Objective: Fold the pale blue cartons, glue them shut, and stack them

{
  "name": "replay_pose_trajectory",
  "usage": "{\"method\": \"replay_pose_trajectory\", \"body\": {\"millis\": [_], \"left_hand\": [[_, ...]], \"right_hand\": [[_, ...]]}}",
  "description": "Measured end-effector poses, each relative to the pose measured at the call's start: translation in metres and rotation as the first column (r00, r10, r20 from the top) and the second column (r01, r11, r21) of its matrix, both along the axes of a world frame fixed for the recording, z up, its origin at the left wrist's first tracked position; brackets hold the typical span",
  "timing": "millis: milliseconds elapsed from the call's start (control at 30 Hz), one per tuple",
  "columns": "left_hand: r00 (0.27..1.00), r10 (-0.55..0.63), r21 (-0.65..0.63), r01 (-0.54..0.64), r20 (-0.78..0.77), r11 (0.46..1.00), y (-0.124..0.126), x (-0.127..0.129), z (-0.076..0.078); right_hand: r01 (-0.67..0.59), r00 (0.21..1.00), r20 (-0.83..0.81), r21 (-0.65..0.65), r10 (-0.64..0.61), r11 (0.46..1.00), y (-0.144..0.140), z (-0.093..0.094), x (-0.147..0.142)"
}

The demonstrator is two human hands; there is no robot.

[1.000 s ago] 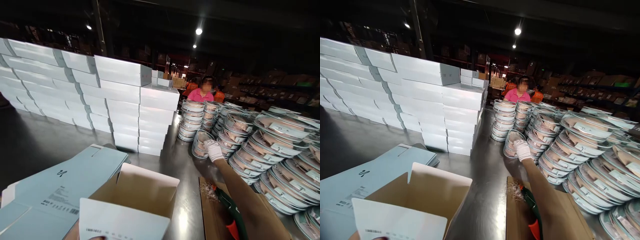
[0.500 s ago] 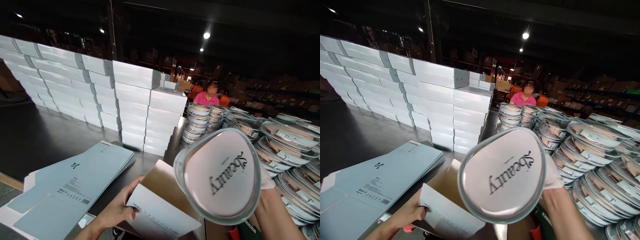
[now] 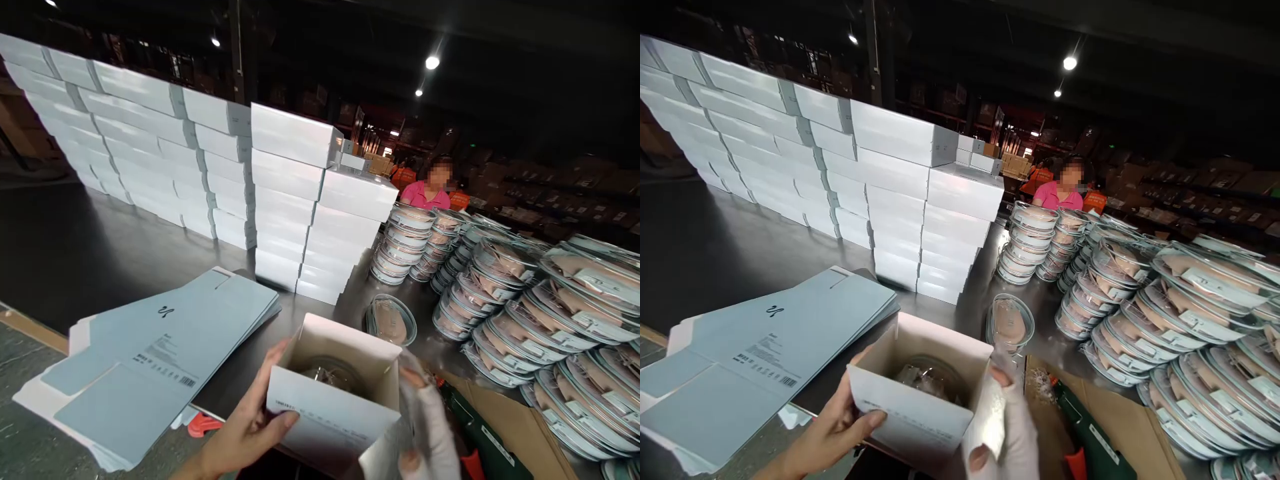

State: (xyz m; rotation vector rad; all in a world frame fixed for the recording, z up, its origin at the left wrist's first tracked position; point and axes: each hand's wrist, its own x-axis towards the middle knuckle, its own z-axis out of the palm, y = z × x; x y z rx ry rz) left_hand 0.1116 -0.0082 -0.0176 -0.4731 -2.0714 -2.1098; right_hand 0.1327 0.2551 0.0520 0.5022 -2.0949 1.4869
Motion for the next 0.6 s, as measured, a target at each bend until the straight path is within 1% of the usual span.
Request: {"method": "replay_pose_trajectory", "body": {"millis": [67, 100, 133, 167, 200, 267, 300, 333, 367, 433, 467, 500, 533, 567, 600], "left_hand": [[0.977, -0.063, -0.066, 0.050, -0.205, 0.997, -0.001, 0.003, 0.010], [0.961, -0.093, -0.097, 0.069, -0.259, 0.993, 0.000, 0.004, 0.015], [0.957, -0.098, -0.117, 0.068, -0.273, 0.991, 0.002, 0.005, 0.018], [0.965, -0.071, -0.120, 0.041, -0.253, 0.992, 0.005, 0.006, 0.021], [0.977, -0.017, -0.109, -0.007, -0.211, 0.994, 0.010, 0.008, 0.022], [0.982, 0.146, -0.043, -0.152, -0.119, 0.987, 0.019, 0.012, 0.023], [0.972, 0.217, -0.003, -0.219, -0.088, 0.976, 0.023, 0.014, 0.024], [0.964, 0.260, 0.015, -0.260, -0.059, 0.966, 0.025, 0.016, 0.025], [0.962, 0.273, -0.001, -0.273, -0.027, 0.962, 0.026, 0.018, 0.026], [0.969, 0.243, -0.122, -0.236, 0.041, 0.964, 0.022, 0.021, 0.030], [0.972, 0.222, -0.203, -0.204, 0.072, 0.958, 0.017, 0.022, 0.031], [0.976, 0.201, -0.278, -0.170, 0.088, 0.945, 0.011, 0.022, 0.031], [0.980, 0.181, -0.342, -0.143, 0.081, 0.929, 0.004, 0.021, 0.030], [0.985, 0.168, -0.398, -0.135, 0.049, 0.907, -0.002, 0.019, 0.028], [0.988, 0.155, -0.445, -0.133, 0.013, 0.886, -0.008, 0.016, 0.026]], "right_hand": [[0.014, 0.994, 0.109, 0.014, -0.015, 1.000, -0.017, -0.021, 0.011], [0.018, 0.986, 0.165, -0.008, -0.017, 1.000, -0.024, -0.028, 0.015], [0.029, 0.978, 0.207, -0.031, -0.022, 0.999, -0.031, -0.032, 0.018], [0.060, 0.968, 0.245, -0.051, -0.046, 0.997, -0.036, -0.034, 0.020], [0.116, 0.955, 0.282, -0.066, -0.093, 0.991, -0.041, -0.036, 0.021], [0.240, 0.925, 0.325, -0.094, -0.198, 0.966, -0.049, -0.036, 0.022], [0.274, 0.917, 0.331, -0.119, -0.222, 0.954, -0.054, -0.036, 0.023], [0.285, 0.916, 0.335, -0.156, -0.221, 0.946, -0.059, -0.036, 0.024], [0.280, 0.917, 0.342, -0.189, -0.205, 0.941, -0.063, -0.036, 0.025], [0.230, 0.925, 0.348, -0.202, -0.149, 0.952, -0.064, -0.036, 0.026], [0.185, 0.933, 0.338, -0.164, -0.121, 0.969, -0.057, -0.036, 0.025], [0.149, 0.941, 0.316, -0.081, -0.116, 0.986, -0.044, -0.035, 0.024], [0.139, 0.950, 0.270, 0.073, -0.154, 0.988, -0.024, -0.034, 0.022], [0.147, 0.956, 0.209, 0.257, -0.204, 0.955, 0.004, -0.033, 0.022], [0.237, 0.937, 0.123, 0.463, -0.327, 0.854, 0.038, -0.031, 0.023]]}}
